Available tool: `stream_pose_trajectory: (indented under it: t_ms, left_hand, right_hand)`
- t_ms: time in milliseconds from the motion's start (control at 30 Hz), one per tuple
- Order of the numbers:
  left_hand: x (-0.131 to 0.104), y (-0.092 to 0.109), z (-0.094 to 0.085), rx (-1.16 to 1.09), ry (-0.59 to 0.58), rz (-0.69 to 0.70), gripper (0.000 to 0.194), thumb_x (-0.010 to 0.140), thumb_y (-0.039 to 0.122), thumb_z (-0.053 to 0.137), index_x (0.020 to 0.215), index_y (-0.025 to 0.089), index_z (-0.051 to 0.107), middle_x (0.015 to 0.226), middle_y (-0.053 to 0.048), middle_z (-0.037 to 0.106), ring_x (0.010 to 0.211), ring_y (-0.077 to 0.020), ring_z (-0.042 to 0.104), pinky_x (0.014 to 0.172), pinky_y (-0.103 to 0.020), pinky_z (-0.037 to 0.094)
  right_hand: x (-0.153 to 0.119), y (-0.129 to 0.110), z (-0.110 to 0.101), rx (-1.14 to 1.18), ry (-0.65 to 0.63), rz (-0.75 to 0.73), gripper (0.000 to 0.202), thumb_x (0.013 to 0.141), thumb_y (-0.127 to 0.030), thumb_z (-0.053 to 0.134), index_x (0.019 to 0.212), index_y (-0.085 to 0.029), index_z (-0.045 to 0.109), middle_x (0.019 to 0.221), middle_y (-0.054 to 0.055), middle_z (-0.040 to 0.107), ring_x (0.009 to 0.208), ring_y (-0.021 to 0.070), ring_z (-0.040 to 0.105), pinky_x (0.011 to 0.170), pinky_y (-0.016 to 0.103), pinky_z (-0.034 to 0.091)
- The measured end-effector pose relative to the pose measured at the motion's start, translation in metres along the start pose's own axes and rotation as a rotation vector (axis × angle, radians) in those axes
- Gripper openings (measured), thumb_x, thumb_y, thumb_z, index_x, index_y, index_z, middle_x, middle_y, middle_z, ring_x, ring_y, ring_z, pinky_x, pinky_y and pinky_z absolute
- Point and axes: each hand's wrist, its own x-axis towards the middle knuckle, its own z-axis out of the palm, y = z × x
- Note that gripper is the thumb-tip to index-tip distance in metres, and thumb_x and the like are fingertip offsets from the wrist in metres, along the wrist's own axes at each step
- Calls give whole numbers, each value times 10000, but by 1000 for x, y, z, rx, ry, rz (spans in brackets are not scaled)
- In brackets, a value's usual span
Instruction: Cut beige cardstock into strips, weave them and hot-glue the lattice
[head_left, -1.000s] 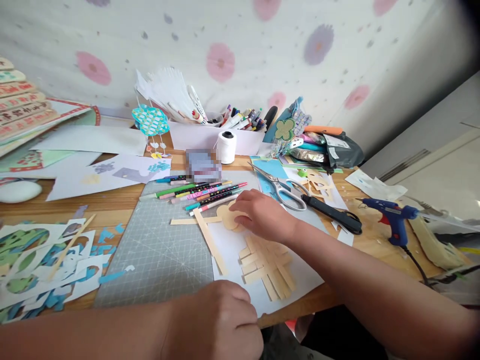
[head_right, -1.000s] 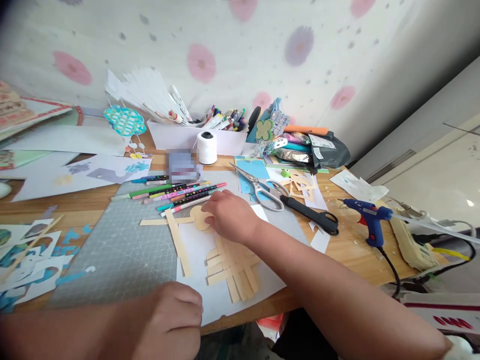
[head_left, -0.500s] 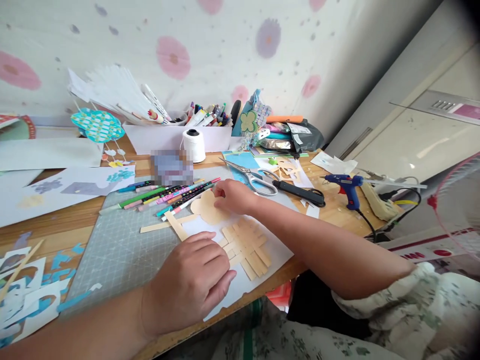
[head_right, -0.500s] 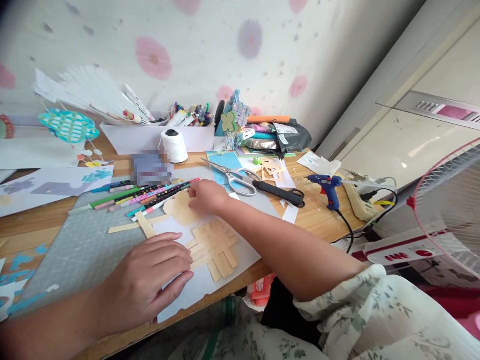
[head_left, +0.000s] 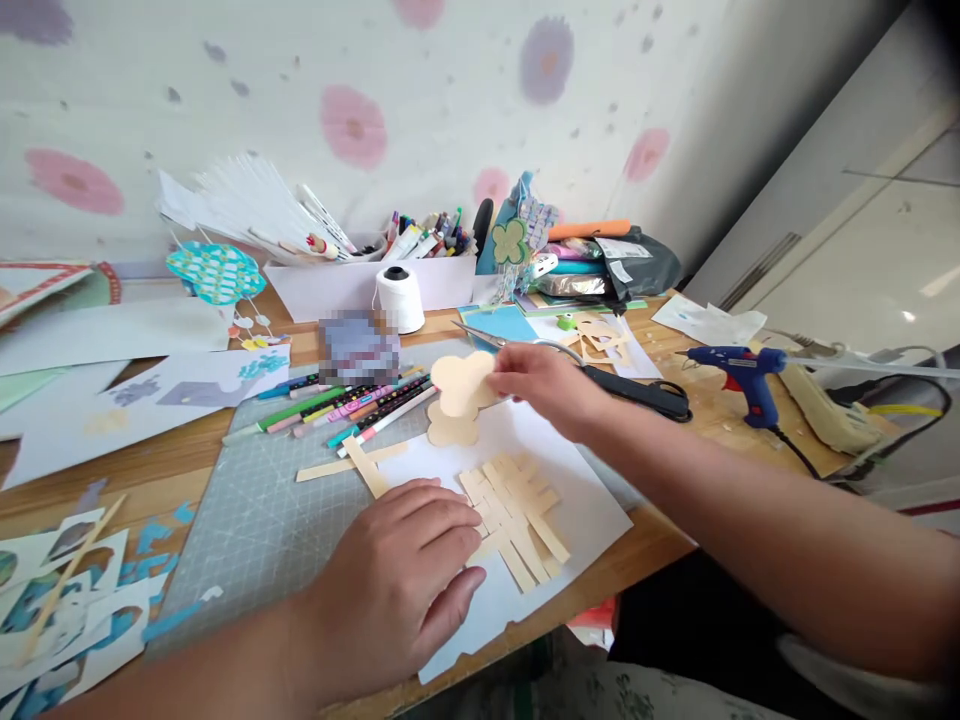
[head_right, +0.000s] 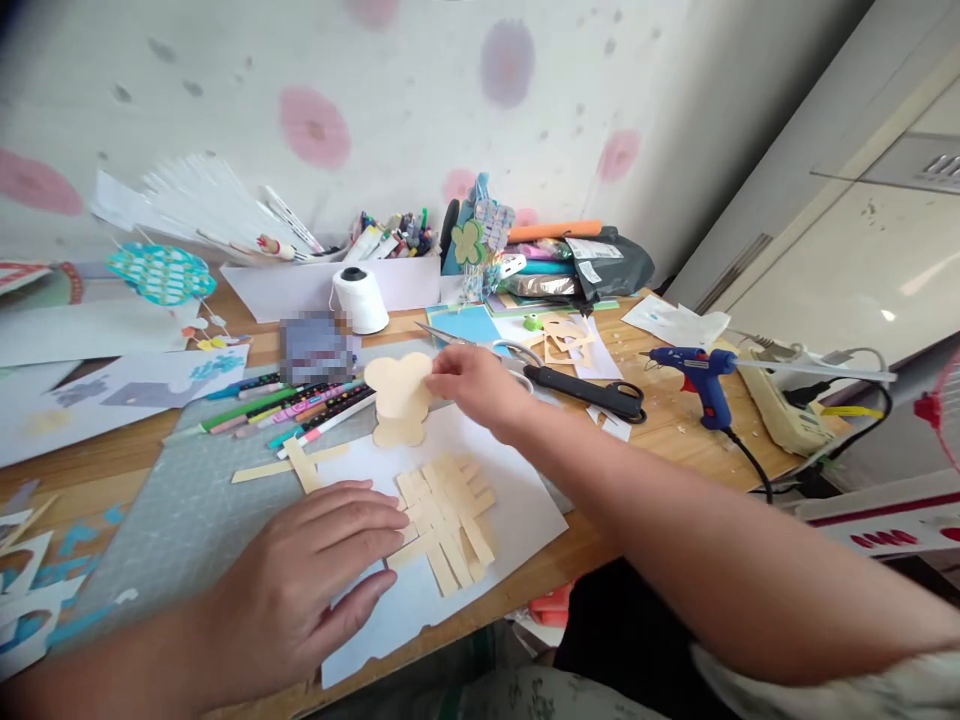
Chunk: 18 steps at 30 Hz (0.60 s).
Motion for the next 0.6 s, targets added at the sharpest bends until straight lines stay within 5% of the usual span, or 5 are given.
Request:
stream_pose_trajectory:
  t_ms: [233, 600]
  left_hand:
    - [0, -3, -1, -18, -103, -49, 205, 886, 138, 513, 993, 171, 684, 938, -64, 730, 876, -207, 666, 877, -393, 547]
    - [5, 0, -4, 16, -153, -63, 209, 931, 144, 495, 962, 162, 701, 926, -31, 726, 879, -192, 635, 851, -350, 512]
  right_hand:
    - [-72, 25, -19, 286, -272, 280, 165, 734, -307, 697, 780, -203, 578, 604, -54, 554, 521, 93, 489, 510, 223, 363]
    - [-73, 30, -4, -6, -234, 275, 87, 726, -227, 661, 725, -230, 575, 579, -35, 547, 520, 120, 478, 447, 231, 344]
